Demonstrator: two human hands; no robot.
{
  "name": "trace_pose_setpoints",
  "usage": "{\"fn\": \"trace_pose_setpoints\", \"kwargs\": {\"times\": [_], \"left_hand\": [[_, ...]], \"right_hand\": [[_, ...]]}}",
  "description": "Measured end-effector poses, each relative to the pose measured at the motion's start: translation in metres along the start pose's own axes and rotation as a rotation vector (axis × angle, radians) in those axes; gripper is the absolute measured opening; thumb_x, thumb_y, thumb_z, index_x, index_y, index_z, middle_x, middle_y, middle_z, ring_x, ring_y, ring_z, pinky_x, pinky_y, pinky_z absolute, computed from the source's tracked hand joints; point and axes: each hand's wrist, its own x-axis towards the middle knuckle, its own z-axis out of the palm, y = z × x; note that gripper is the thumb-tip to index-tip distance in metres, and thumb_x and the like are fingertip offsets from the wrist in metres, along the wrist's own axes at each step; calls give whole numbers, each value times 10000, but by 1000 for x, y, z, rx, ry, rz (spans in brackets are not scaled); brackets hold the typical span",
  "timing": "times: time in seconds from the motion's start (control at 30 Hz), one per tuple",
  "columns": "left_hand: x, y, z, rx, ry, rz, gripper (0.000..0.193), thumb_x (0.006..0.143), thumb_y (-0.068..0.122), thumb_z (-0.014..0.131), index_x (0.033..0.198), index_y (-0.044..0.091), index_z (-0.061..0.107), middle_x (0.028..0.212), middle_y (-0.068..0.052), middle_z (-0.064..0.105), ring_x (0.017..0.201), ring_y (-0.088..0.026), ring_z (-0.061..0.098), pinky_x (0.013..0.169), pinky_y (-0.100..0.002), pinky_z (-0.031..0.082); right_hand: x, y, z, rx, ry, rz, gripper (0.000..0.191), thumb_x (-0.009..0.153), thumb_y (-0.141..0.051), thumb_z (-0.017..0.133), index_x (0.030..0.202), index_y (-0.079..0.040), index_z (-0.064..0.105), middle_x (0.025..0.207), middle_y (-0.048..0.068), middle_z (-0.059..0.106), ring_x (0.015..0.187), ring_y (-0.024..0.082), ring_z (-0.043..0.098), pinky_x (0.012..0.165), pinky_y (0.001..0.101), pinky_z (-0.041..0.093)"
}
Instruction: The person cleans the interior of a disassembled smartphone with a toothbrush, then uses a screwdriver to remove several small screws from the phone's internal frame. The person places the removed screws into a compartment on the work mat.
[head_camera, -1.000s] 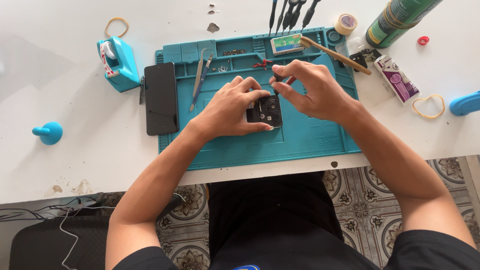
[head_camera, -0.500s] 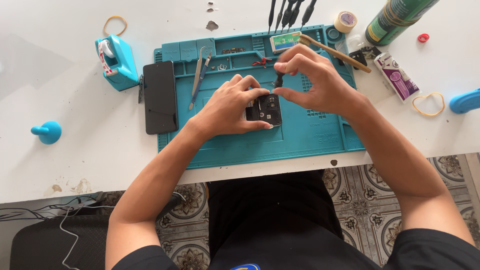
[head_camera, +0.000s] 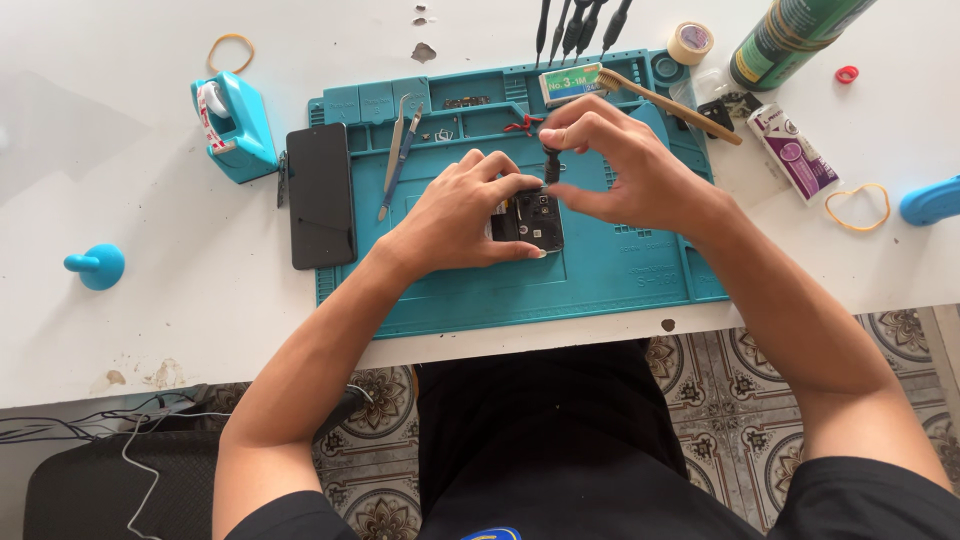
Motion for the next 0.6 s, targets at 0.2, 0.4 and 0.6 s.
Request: {"fn": "trace_pose_setpoints", "kwargs": {"times": [0.2, 0.4, 0.6], "left_hand": [[-1, -1, -1, -24, -9, 2, 755, 760, 636, 842, 1300, 136, 675, 1189, -82, 616, 1090, -282, 560, 964, -465, 486], [-2, -2, 0, -17, 1, 5, 745, 771, 627, 831, 1306, 129, 683, 1182, -86, 615, 1099, -290, 559, 956, -473, 486], [-1, -1, 0, -13, 8, 0, 903, 765, 654, 829, 1434, 115, 553, 1170, -96, 627, 1106, -293, 567, 964, -490, 480]], "right_hand": [[-4, 5, 3, 37, -12, 115, 396, 863, -55, 844, 1129, -13, 554, 1003, 142, 686, 946, 256, 731, 828, 341, 586], [-2, 9, -3, 161, -43, 157, 371, 921, -50, 812, 1157, -29, 527, 985, 77, 701, 946, 213, 757, 1013, 374, 589], [-5, 9, -4, 132, -28, 131, 366, 846, 31, 792, 1108, -2, 539, 1104, 195, 696, 986, 294, 719, 814, 371, 588]]}}
